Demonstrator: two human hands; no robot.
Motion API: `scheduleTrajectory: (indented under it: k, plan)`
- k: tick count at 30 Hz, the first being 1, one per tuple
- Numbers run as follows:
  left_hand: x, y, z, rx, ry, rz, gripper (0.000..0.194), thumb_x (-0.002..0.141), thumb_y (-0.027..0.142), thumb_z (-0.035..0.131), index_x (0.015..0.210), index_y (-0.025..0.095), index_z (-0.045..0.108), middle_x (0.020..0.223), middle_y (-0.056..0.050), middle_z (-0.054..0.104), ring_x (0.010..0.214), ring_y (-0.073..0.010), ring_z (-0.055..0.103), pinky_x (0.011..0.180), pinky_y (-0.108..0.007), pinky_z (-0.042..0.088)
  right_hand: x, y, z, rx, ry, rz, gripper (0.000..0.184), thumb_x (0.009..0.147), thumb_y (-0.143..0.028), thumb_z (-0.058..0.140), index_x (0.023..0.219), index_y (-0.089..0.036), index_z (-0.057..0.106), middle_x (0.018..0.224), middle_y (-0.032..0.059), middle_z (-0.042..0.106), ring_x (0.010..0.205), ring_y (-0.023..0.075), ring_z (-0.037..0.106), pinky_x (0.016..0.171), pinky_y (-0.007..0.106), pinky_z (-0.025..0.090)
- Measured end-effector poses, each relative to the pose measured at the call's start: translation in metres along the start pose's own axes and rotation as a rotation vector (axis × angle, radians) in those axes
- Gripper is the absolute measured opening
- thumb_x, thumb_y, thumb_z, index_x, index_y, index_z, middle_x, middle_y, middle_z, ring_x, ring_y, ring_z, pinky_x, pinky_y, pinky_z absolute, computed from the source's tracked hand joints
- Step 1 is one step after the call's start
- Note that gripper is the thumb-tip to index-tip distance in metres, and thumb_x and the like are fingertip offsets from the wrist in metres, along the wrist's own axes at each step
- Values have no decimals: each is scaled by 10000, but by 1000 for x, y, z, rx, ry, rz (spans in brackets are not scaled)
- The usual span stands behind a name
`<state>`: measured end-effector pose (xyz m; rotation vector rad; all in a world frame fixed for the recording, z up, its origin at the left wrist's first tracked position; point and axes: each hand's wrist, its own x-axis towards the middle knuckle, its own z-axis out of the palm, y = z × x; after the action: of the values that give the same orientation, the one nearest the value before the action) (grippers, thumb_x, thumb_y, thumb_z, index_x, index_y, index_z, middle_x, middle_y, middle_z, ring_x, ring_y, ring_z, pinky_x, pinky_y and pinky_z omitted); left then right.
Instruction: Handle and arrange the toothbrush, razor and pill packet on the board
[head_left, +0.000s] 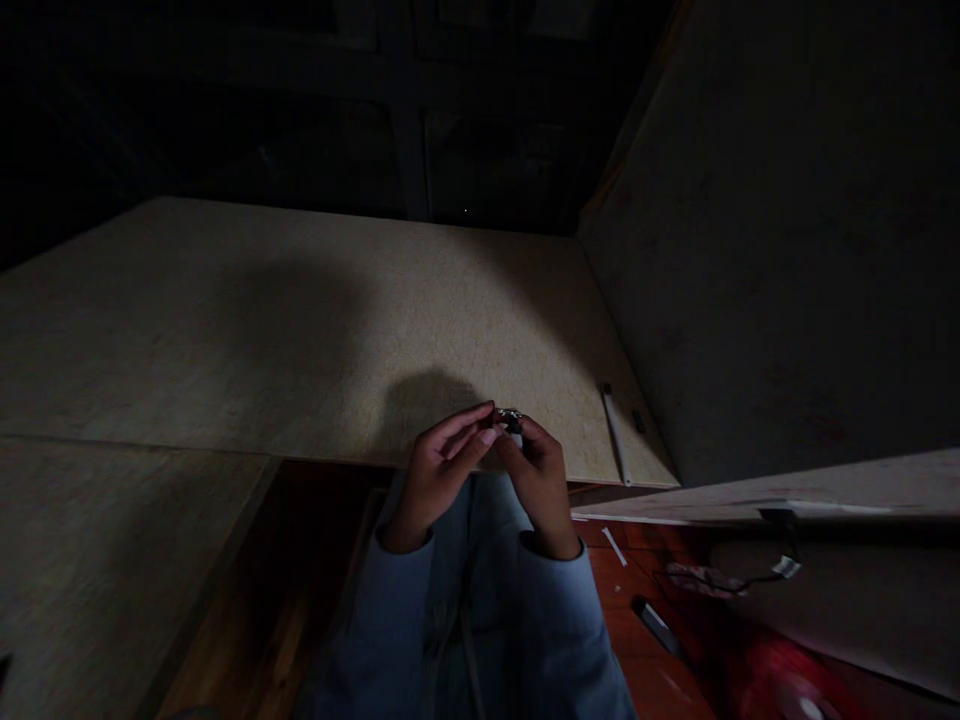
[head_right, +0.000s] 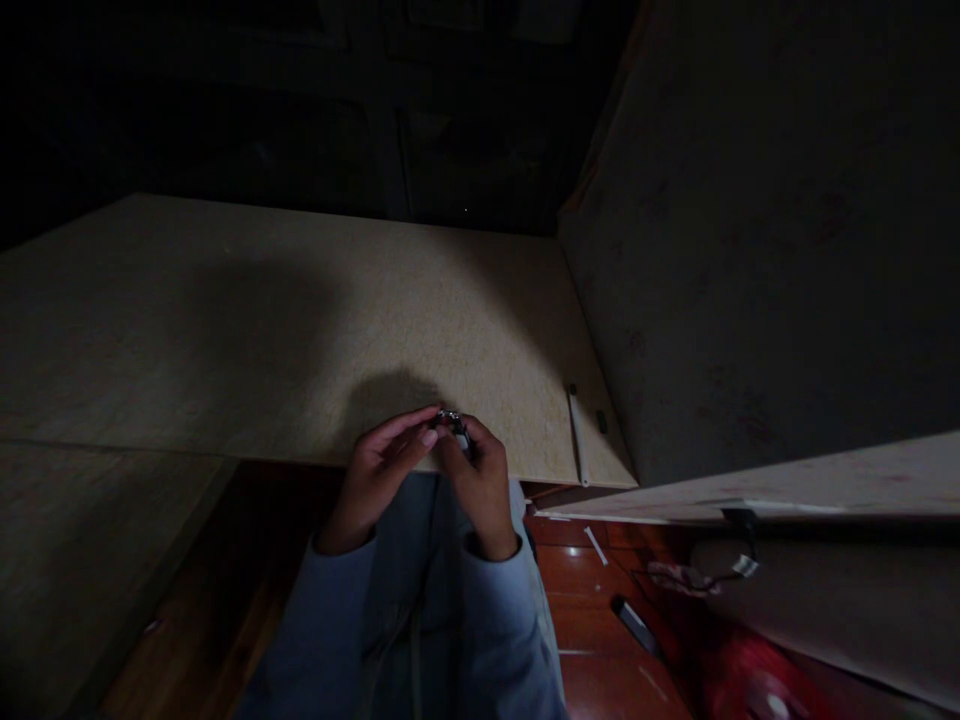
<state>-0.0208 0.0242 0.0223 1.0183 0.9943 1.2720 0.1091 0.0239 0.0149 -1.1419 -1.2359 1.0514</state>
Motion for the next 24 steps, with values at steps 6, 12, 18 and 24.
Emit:
scheduleTrajectory:
  k: [6, 12, 18, 24]
  plan:
    - [-1, -1, -4, 95, 15, 45, 422, 796, 381, 784, 1170, 190, 743, 1265, -112, 725, 1138, -266, 699, 1014, -387, 551, -1, -2, -2, 8, -76, -10, 158, 870, -292, 658, 979, -232, 756, 918, 17, 753, 871, 201, 653, 805, 313, 509]
    - [0, -1, -6, 87, 44, 59, 350, 788, 344, 802, 1102, 195, 762, 1203, -106, 752, 1104, -258, 708, 1014, -386, 538, -1, -1, -2, 18, -86, 15, 156, 873, -298, 658, 970, -250, 771, 904, 12, 756, 889, 212, 662, 843, 340, 509]
    - [5, -10, -8, -299, 16, 1, 454, 837, 415, 755, 1232, 204, 682, 1228, -136, 729, 1156, -273, 674, 958, -394, 524, -5, -10, -4, 76, -66, 70, 271, 916, -421, 639, 1102, -259, 752, 838, 18, 699, 823, 198, 626, 762, 324, 497]
    - [8, -14, -5, -533, -35, -40, 452, 849, 422, 719, 1265, 260, 655, 1316, -112, 670, 1217, -250, 614, 905, -348, 506, -8, -19, -7, 30, -37, 88, 345, 970, -485, 543, 1024, -211, 746, 700, -11, 556, 643, 140, 490, 613, 270, 409]
